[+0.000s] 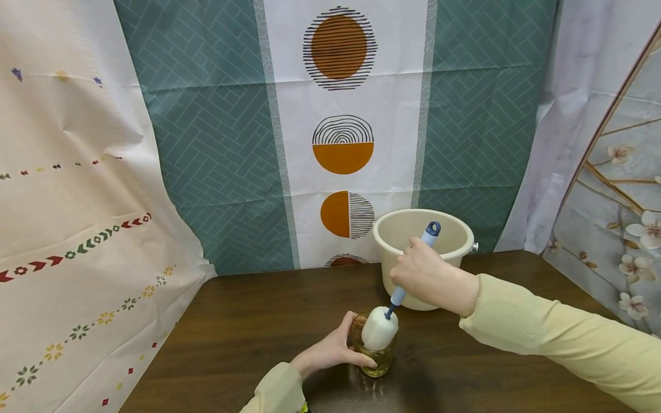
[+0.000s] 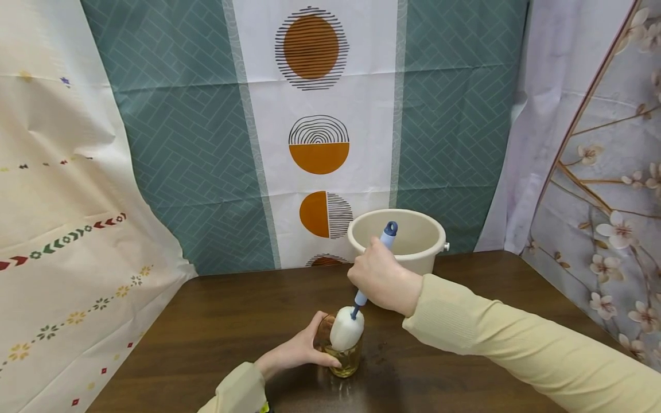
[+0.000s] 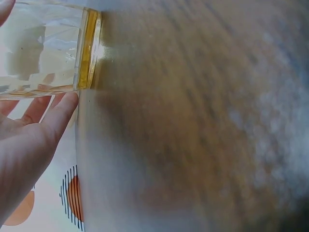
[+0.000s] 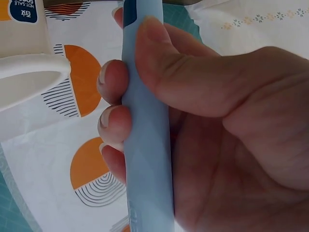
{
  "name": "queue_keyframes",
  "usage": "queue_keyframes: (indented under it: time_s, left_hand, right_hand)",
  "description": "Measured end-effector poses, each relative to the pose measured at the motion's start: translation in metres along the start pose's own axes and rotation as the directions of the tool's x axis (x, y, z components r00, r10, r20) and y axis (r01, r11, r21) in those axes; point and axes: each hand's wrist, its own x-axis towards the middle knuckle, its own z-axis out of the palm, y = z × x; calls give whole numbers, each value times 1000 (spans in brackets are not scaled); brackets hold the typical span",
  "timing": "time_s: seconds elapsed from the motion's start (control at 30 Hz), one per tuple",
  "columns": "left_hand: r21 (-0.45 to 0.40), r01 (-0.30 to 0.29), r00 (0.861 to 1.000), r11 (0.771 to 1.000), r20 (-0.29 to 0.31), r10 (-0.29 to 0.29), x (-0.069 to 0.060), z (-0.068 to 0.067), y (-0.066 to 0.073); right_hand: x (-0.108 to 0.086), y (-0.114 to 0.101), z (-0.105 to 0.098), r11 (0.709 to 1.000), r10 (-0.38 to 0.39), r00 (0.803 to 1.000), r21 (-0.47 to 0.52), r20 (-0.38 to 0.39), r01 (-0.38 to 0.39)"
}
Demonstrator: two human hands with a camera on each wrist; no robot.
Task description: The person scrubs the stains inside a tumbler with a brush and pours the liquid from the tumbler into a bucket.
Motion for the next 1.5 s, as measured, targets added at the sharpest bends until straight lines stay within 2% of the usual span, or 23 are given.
queue_keyframes:
  time_s: [0.23,0.47,0.87,1.13,1.5]
  left_hand:
    - [5,-18,1000,1000,-1,18,0,0,0]
    - [9,5,1000,1000,-1,-5,0,-1,0]
    - [5,17,1000,1000,-3,-17,0,-1,0]
    - [13,32,999,999,-7,-32,-1,-1,2]
    - [18,49,999,999,-5,-49,-2,-1,3]
  right_hand:
    - [-2,1,-1,1000,-10,1000,4,-2,10]
    - [-2,4,-2,999,-48,999,20,2,48]
    - [-1,7,3,994,-102,988,16,-117,105]
    - [1,7,2,993,-113,981,-1,-159,114]
    - [2,7,-3,996,-91,990,-13,-112,91]
